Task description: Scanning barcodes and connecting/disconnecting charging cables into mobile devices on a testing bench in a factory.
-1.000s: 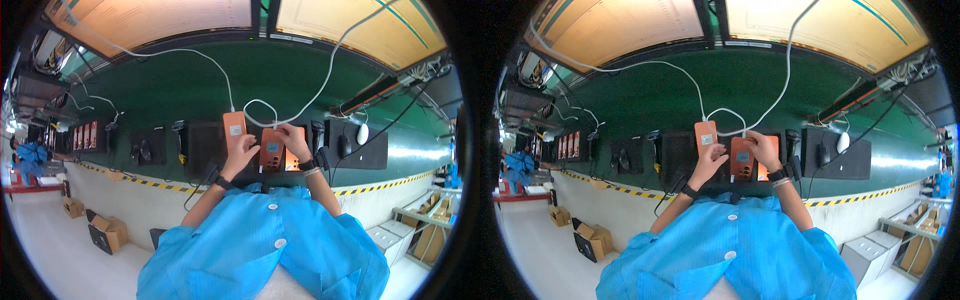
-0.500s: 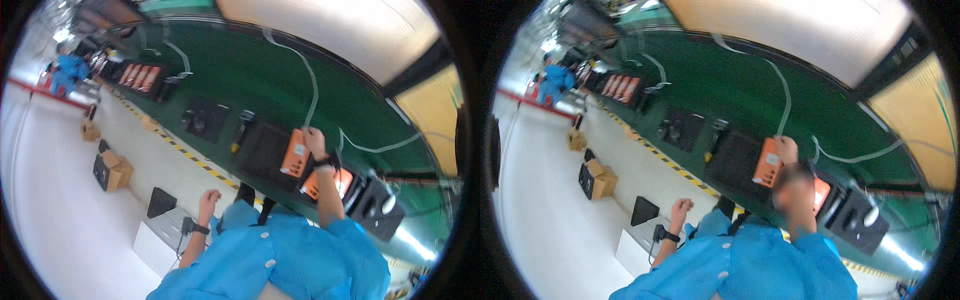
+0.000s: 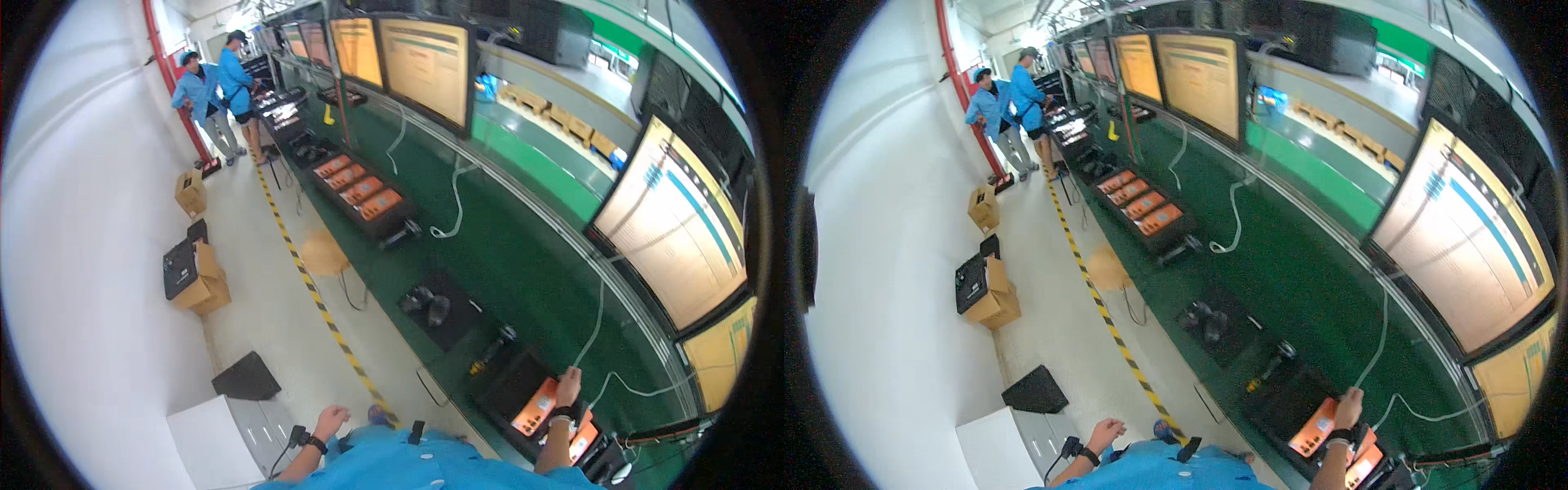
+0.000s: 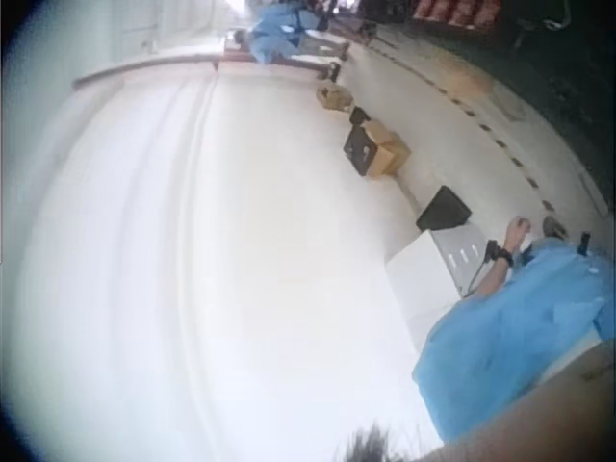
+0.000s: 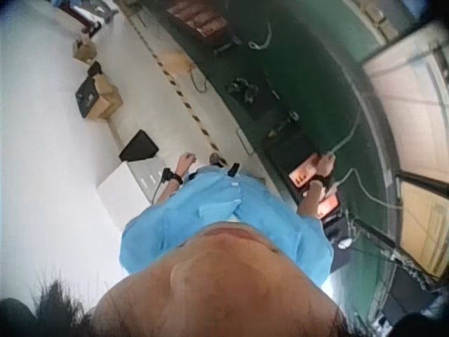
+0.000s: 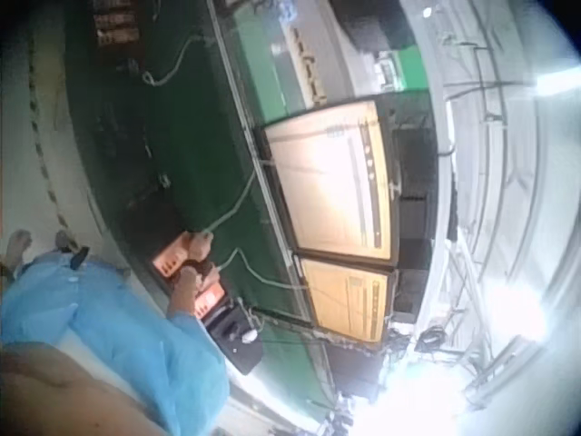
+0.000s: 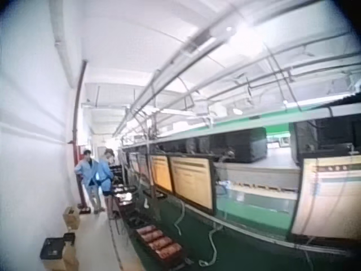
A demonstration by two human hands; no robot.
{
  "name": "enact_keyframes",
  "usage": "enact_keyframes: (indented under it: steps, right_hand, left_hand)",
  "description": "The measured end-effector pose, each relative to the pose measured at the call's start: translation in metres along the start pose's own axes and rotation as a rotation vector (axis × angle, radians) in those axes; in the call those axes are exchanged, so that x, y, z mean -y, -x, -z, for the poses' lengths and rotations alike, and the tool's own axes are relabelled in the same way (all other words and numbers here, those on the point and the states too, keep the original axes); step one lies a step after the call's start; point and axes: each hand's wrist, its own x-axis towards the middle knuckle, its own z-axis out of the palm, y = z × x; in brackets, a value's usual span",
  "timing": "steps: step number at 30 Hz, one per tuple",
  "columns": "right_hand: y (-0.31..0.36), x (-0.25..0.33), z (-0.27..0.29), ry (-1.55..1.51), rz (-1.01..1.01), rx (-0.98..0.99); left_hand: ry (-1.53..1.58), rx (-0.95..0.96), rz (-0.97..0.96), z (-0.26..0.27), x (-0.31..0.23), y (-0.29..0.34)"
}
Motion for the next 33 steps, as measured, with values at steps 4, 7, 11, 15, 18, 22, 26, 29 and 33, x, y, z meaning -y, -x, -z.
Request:
enact_keyframes:
  steps: [4,7,11,15,18,22,26,29,33]
  right_hand:
    - [-0.029,0.010,-0.018,0.458,0.005,-0.176]
    - [-0.064,0.023,-0.040,-0.167,0.003,-0.270]
    - [-0.071,0.059,-0.062,-0.823,-0.062,-0.504]
    - [0.071,0.136,-0.094,-0.115,0.143,-0.056]
    - [0.194,0.242,-0.166,-0.282,-0.064,0.826]
    - [0.253,0.394,-0.302,-0.437,0.399,1.408]
    - [0.261,0.493,-0.470,-0.620,0.438,1.150]
    - [0.187,0.526,-0.571,-0.572,0.364,0.566]
    - [0.072,0.518,-0.619,-0.362,-0.010,0.158]
  left_hand:
    - [0.089,-0.078,0.022,0.072,0.010,-0.023]
    - [0.153,-0.107,0.039,0.109,0.015,-0.043]
    - [0.125,-0.061,0.055,0.130,0.011,-0.069]
    - [0.394,-0.096,0.084,0.124,0.003,-0.083]
    - [0.433,-0.035,0.136,0.122,-0.008,-0.102]
    - [0.369,0.089,0.056,0.143,-0.052,-0.171]
    - [0.195,0.144,0.081,0.182,-0.134,-0.255]
    - [0.198,0.155,0.015,0.214,-0.193,-0.303]
    - [0.417,0.150,0.081,0.245,-0.246,-0.352]
